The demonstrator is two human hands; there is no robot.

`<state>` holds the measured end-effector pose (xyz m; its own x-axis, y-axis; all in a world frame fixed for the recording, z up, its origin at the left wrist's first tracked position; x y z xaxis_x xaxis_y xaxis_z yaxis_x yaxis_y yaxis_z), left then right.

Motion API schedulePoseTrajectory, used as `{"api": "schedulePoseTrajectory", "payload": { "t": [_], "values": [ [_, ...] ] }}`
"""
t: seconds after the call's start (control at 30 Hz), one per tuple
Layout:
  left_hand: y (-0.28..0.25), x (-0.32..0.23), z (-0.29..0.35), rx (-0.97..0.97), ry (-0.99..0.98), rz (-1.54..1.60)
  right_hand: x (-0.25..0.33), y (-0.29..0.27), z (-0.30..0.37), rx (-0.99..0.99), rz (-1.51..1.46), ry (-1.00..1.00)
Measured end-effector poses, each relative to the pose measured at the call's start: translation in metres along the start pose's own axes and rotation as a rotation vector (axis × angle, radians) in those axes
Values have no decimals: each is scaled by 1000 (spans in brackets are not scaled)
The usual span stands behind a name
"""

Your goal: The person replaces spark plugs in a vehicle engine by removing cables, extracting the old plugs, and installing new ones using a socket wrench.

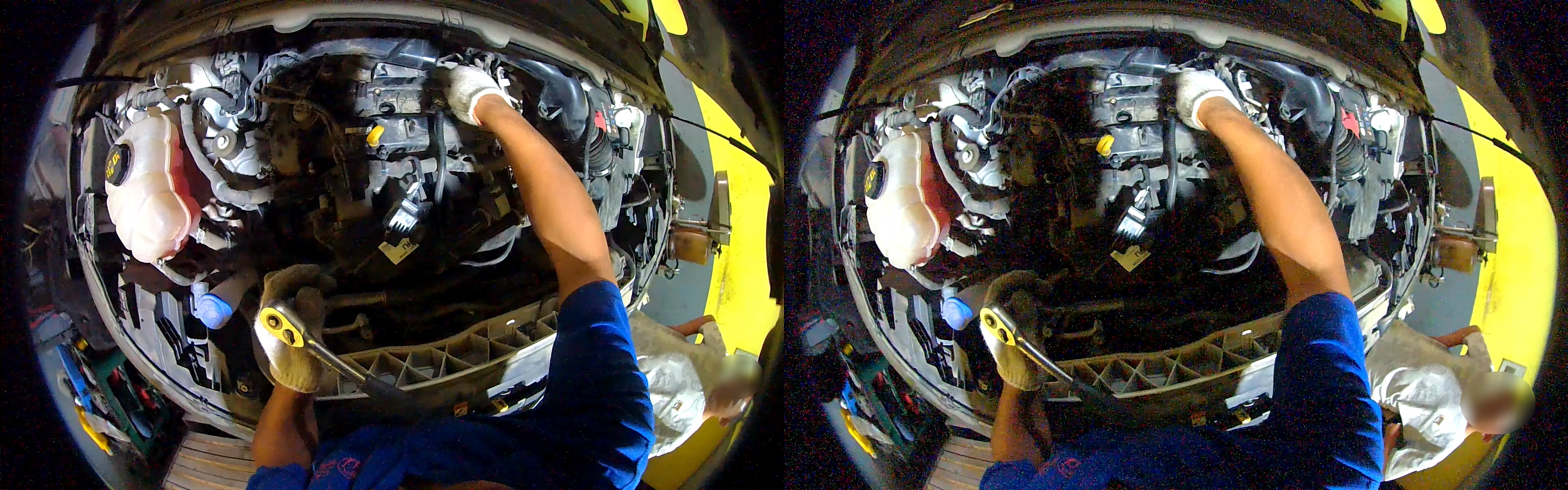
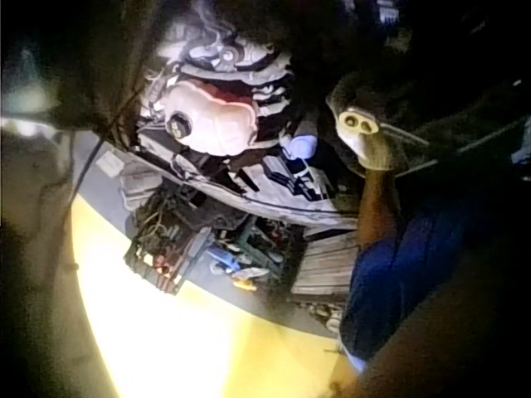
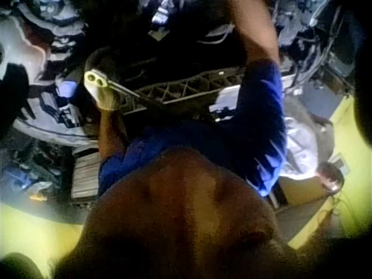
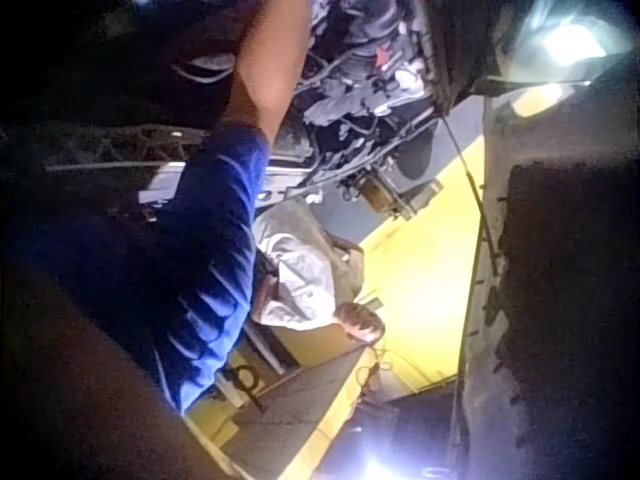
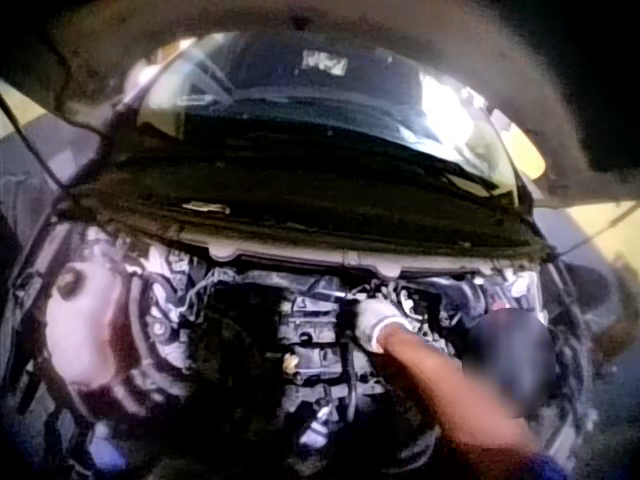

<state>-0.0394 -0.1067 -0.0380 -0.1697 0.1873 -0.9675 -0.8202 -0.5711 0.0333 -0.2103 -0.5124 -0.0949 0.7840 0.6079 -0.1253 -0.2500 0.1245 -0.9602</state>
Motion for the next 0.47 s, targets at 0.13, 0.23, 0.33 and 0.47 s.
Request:
{"api": "schedulePoseTrajectory", "payload": {
  "t": [0.13, 0.23, 0.33, 0.47],
  "values": [
    [0, -3, 0, -3, -11, 1, 0, 27, -22, 75, 10, 9],
    [-2, -6, 3, -14, -26, 1, -4, 40, -21, 101, -75, 85],
    [-3, -4, 3, -41, -63, 173, -29, 66, -24, 8, -214, 124],
    [-11, 8, 4, -81, -51, 221, -12, 51, -16, 164, -153, 156]
  ]
}}
Point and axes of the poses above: each hand's wrist, its own z-axis away from the middle knuckle, its own y-axis out of the palm, x = y × z, the point moved 10 cm from there along -z, towards the middle knuckle, and after that the axes turned 2 degrees about -x, right-handed, at the moved point
